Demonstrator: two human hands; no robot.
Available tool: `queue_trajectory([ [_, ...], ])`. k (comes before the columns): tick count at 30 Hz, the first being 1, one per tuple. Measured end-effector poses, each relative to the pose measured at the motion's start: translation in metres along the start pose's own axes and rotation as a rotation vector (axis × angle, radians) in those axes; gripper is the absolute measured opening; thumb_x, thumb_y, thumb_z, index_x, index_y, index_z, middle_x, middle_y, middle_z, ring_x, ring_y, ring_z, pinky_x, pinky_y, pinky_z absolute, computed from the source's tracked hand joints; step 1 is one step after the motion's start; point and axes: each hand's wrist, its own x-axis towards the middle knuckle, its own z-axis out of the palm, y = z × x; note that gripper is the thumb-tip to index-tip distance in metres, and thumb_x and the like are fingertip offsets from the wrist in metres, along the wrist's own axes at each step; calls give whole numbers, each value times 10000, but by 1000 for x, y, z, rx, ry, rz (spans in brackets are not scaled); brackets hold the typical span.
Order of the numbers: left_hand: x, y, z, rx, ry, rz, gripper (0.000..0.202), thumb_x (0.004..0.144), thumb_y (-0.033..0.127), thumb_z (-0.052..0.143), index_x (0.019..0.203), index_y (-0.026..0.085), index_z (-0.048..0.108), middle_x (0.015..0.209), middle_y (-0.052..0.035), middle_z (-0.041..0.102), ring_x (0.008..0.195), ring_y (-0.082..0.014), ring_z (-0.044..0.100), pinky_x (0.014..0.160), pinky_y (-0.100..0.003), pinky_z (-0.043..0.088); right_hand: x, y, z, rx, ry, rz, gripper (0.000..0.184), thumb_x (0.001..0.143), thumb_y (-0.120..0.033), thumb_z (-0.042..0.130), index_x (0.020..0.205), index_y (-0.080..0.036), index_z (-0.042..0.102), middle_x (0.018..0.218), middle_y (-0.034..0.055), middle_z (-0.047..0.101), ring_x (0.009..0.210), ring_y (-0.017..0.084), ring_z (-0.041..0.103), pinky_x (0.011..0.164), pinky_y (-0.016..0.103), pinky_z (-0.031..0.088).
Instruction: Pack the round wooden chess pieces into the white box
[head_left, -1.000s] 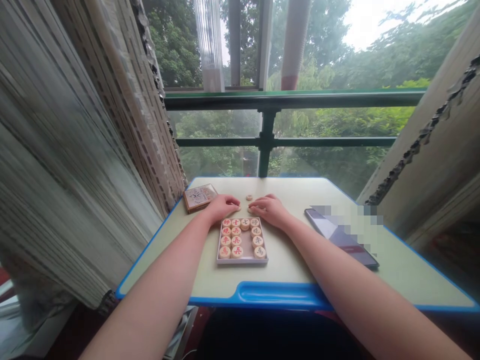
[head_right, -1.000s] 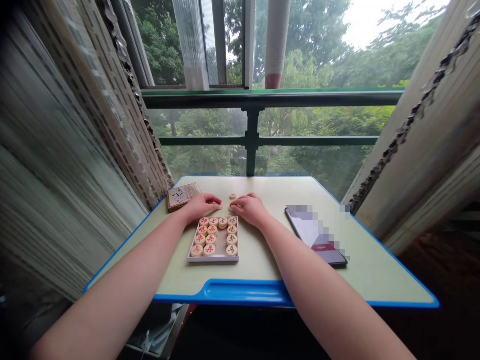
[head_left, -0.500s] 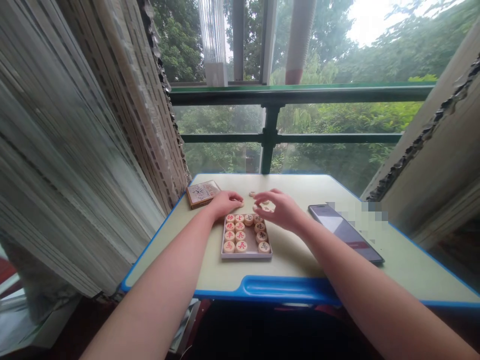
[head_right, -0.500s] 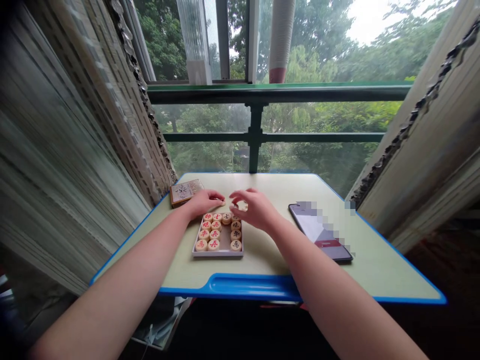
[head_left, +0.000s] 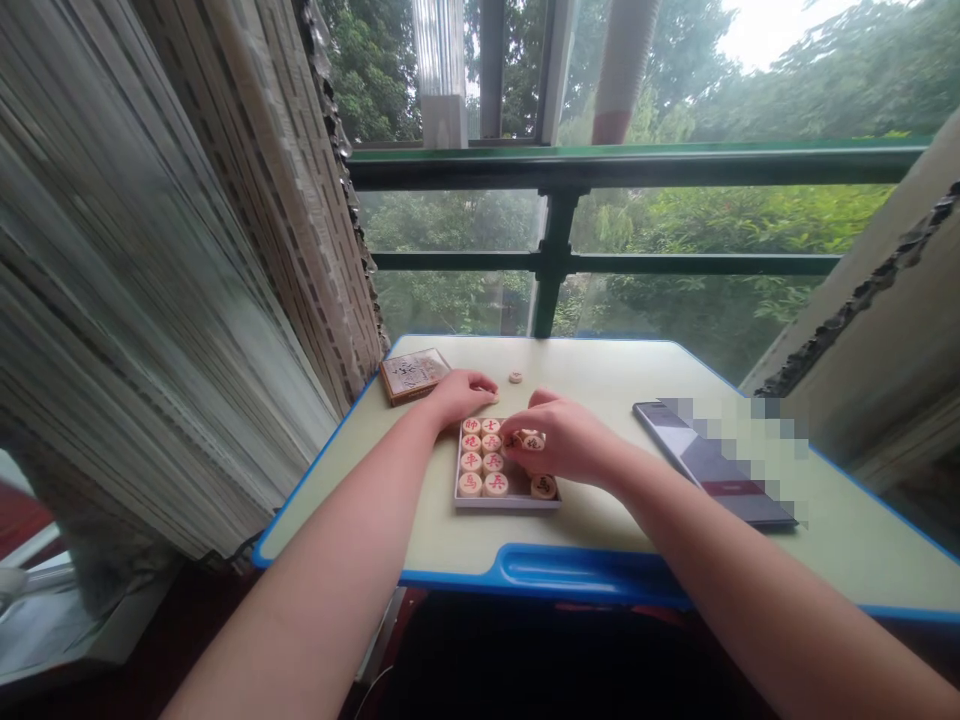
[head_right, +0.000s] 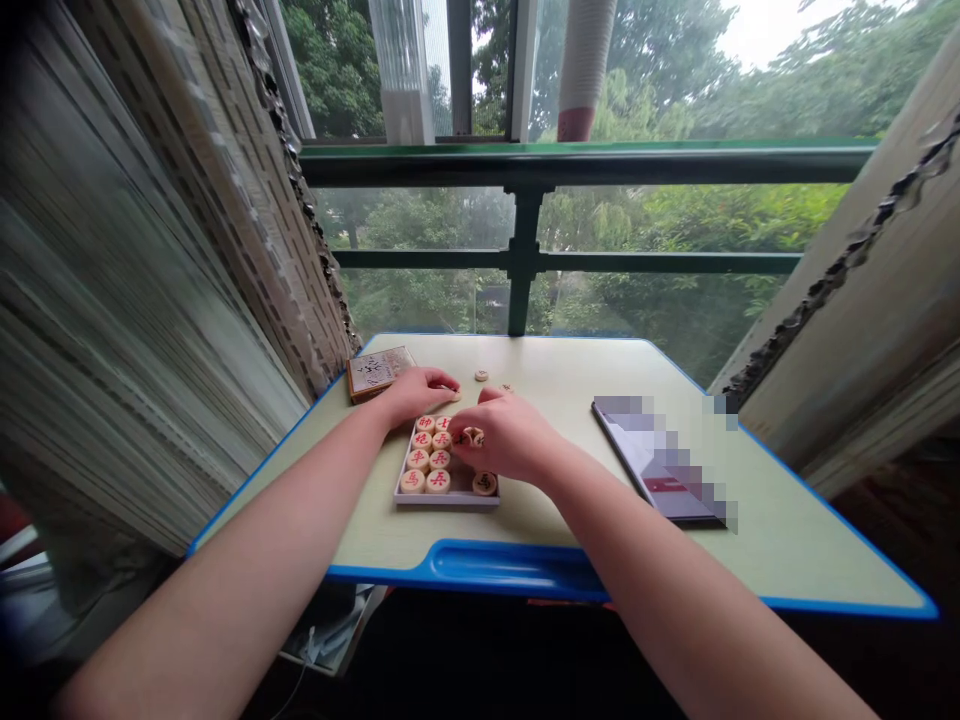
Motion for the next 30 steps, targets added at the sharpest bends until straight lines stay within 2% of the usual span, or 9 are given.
queue_trajectory([
  [4,1,-2,1,-15,-1,-1,291,613,314,664,866,172,686,859,-48,682,813,-180,596,746,-274,442,2,-1,1,-5,-12,-44,80,698,-189,611,697,-215,686,661,17,642,682,155,492,666,276,387],
  [7,0,-1,1,-32,-4,-6,291,611,303,664,866,166,682,876,-52,683,823,-181,599,752,-273,442,3,-2,1,-21,-13,-54,78,699,-200,605,650,-199,666,668,22,650,675,156,483,674,282,387],
  [17,-1,2,0,-18,-5,-22,287,622,279,645,880,159,682,883,-51,687,826,-176,598,753,-270,439,2,0,3,-14,-20,-109,133,745,-210,570,691,-198,691,796,45,662,729,159,505,719,291,398],
  [22,-1,1,0,-26,-7,-9,275,621,276,644,869,163,683,887,-49,686,832,-176,597,749,-270,438,0,-3,-3,-50,-6,-70,177,755,-203,538,691,-178,700,799,59,640,745,158,499,710,293,394],
  [27,0,-1,0,-28,-6,-7,281,619,278,650,875,166,684,876,-50,686,824,-177,596,747,-277,437,-1,-6,-6,-74,-64,-31,168,717,-203,557,695,-208,723,772,44,633,752,162,487,660,284,378],
  [30,0,-2,0,-23,-2,-8,287,617,293,657,875,169,685,876,-51,684,824,-180,593,750,-282,434,-2,-6,-6,-56,-96,-56,182,709,-191,546,700,-209,728,754,39,647,736,160,474,660,283,372],
])
